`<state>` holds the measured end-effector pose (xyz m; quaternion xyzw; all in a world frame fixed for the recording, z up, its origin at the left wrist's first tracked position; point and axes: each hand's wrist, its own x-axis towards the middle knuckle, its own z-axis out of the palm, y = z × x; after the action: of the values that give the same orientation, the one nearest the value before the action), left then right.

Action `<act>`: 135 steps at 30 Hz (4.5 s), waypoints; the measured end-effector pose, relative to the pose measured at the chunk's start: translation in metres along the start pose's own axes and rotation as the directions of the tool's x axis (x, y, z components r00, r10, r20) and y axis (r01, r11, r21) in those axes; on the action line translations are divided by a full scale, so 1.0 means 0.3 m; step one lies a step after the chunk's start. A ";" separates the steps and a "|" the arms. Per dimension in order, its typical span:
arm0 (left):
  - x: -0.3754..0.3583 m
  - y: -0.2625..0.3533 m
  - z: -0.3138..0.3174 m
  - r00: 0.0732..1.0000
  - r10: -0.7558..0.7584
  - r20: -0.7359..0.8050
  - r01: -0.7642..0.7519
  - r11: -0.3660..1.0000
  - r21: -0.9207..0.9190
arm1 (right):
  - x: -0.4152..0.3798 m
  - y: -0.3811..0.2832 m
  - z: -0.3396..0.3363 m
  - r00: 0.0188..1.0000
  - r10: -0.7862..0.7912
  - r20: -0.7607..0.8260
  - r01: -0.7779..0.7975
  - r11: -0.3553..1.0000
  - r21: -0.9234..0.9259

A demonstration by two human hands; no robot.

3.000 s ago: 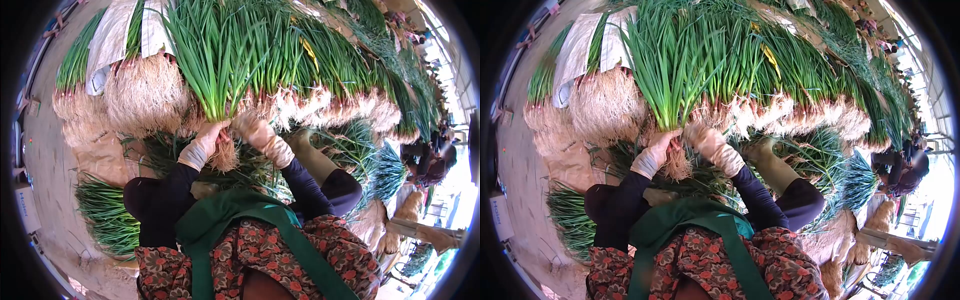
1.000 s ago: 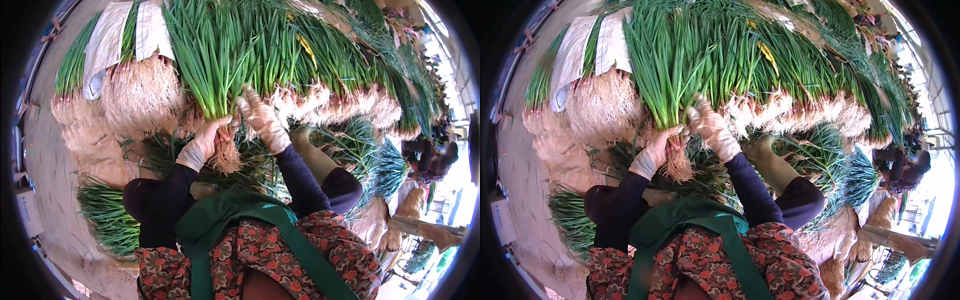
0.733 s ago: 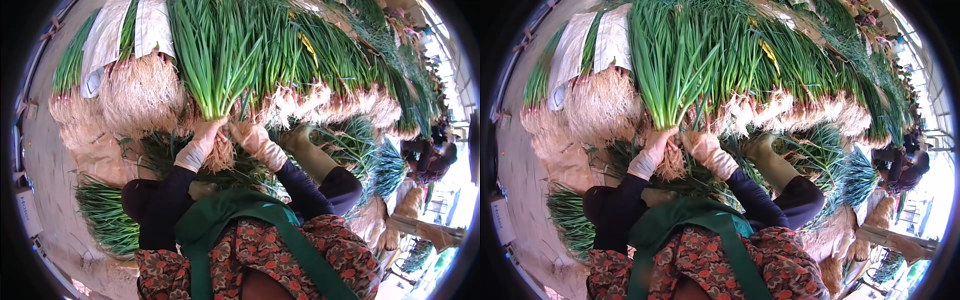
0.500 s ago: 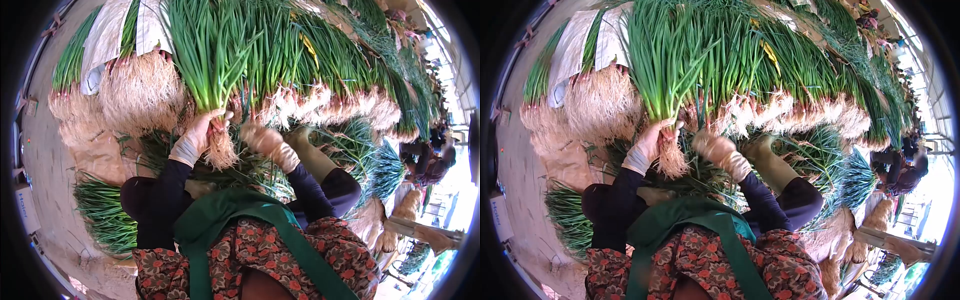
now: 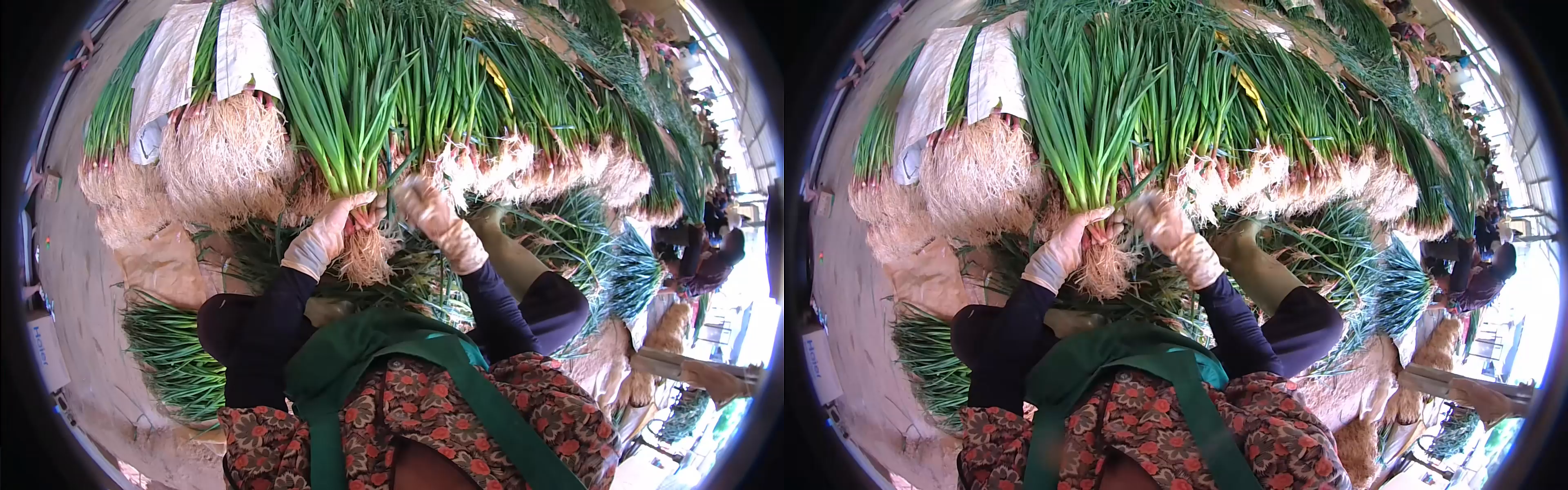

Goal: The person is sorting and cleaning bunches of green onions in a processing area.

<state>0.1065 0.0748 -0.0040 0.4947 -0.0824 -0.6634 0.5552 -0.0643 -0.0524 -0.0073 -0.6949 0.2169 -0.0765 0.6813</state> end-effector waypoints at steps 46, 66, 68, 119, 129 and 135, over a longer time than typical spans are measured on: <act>-0.081 0.067 0.122 1.000 0.018 -0.023 -0.023 0.972 -0.232 | 0.172 -0.135 -0.103 0.888 0.063 -0.456 -0.389 0.633 -0.669; 0.003 -0.013 0.011 0.929 0.226 0.293 -0.146 0.952 -0.271 | 0.125 -0.036 0.134 0.999 0.026 0.036 -0.043 0.400 0.915; 0.004 -0.007 0.032 0.923 0.220 0.315 -0.087 0.919 -0.385 | 0.047 0.037 0.223 0.991 -0.119 0.068 -0.026 0.327 0.945; -0.046 0.024 0.090 0.960 0.166 0.226 -0.094 0.950 -0.298 | 0.100 -0.050 -0.172 0.817 0.293 -0.496 -0.568 0.552 -0.610; -0.008 -0.021 0.033 0.996 -0.088 -0.005 0.088 0.984 0.155 | -0.138 -0.095 0.054 0.984 0.172 0.041 -0.164 0.973 -0.165; -0.049 0.004 0.083 0.998 -0.030 0.060 0.033 0.999 -0.043 | 0.064 -0.076 0.004 0.865 -0.015 -0.501 0.080 0.991 0.108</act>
<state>0.0872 0.0756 0.0175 0.4640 -0.0763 -0.6881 0.5527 -0.0423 -0.0597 0.0113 -0.6125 0.3631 -0.2835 0.6423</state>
